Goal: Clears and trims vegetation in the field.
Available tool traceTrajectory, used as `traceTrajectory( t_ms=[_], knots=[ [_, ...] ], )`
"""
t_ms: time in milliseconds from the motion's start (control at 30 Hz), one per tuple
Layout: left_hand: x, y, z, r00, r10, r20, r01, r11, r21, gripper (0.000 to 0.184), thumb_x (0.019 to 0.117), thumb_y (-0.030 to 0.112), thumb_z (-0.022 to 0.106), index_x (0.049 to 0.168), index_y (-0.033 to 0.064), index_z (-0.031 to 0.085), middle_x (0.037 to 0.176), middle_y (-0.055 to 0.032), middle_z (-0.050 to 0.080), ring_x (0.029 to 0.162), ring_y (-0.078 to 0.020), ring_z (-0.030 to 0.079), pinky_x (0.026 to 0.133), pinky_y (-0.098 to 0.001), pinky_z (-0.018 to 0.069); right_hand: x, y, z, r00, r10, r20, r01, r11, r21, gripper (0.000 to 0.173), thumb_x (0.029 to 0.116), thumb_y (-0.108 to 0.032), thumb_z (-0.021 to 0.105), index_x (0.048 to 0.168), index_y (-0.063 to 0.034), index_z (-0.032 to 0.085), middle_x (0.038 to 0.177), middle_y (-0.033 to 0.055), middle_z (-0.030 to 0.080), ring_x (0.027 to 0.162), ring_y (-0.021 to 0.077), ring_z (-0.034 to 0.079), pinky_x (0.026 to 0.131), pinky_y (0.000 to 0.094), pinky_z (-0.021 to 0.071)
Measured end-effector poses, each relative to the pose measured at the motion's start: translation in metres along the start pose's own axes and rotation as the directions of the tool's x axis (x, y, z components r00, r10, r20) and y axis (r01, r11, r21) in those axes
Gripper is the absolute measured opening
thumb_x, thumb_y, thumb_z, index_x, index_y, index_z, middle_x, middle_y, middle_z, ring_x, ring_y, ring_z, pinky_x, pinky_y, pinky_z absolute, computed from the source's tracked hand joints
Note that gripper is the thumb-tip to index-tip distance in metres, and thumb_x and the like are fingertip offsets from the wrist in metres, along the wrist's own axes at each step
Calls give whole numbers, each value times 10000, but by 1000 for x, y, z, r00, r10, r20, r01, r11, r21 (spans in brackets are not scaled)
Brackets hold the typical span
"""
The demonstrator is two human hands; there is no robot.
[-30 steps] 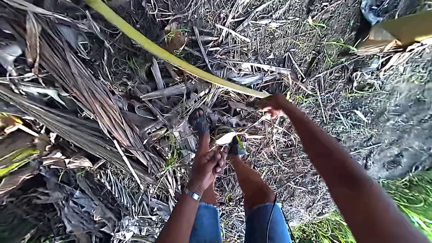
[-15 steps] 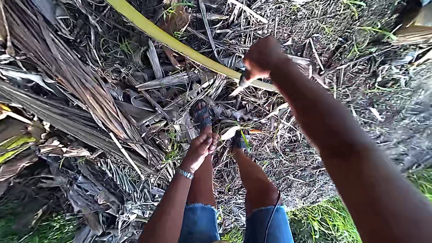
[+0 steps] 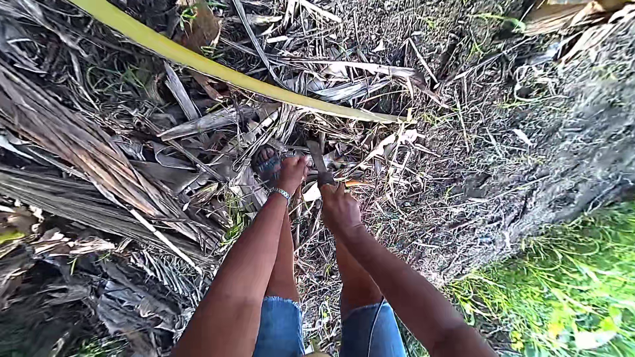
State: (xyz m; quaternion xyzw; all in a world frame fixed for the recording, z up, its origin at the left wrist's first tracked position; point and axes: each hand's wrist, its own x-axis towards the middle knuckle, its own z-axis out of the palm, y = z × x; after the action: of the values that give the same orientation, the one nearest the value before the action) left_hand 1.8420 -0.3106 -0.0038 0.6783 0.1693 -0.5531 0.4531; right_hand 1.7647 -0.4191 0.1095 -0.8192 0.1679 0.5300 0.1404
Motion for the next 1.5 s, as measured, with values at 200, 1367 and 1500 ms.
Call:
traceTrajectory(
  t_ms=[200, 1367, 1500],
  knots=[
    [28, -7, 20, 990, -141, 14, 140, 989, 54, 450, 1123, 373, 399, 988, -7, 599, 669, 5, 430, 499, -78, 360, 490, -247, 352, -7, -6, 20, 998, -42, -39, 44, 998, 41, 448, 947, 7, 576, 1393, 49, 555, 1149, 327, 647, 969, 485, 692, 718, 554, 585],
    [32, -14, 18, 990, -28, 138, 26, 1000, 18, 300, 1128, 199, 364, 1030, 8, 574, 721, 16, 449, 566, -63, 422, 545, -216, 393, -6, -6, 7, 985, -40, 170, 14, 988, 152, 582, 948, -27, 592, 1507, -24, 428, 1276, 312, 572, 988, 461, 685, 749, 558, 577],
    [37, -11, 21, 986, -87, 141, 75, 994, 84, 312, 1131, 219, 368, 1017, 10, 569, 708, 10, 434, 543, -68, 399, 523, -219, 374, -6, -5, 7, 982, -53, 183, 26, 989, 148, 597, 956, -29, 587, 1520, 0, 393, 1280, 314, 560, 978, 452, 689, 746, 542, 583]
  ],
)
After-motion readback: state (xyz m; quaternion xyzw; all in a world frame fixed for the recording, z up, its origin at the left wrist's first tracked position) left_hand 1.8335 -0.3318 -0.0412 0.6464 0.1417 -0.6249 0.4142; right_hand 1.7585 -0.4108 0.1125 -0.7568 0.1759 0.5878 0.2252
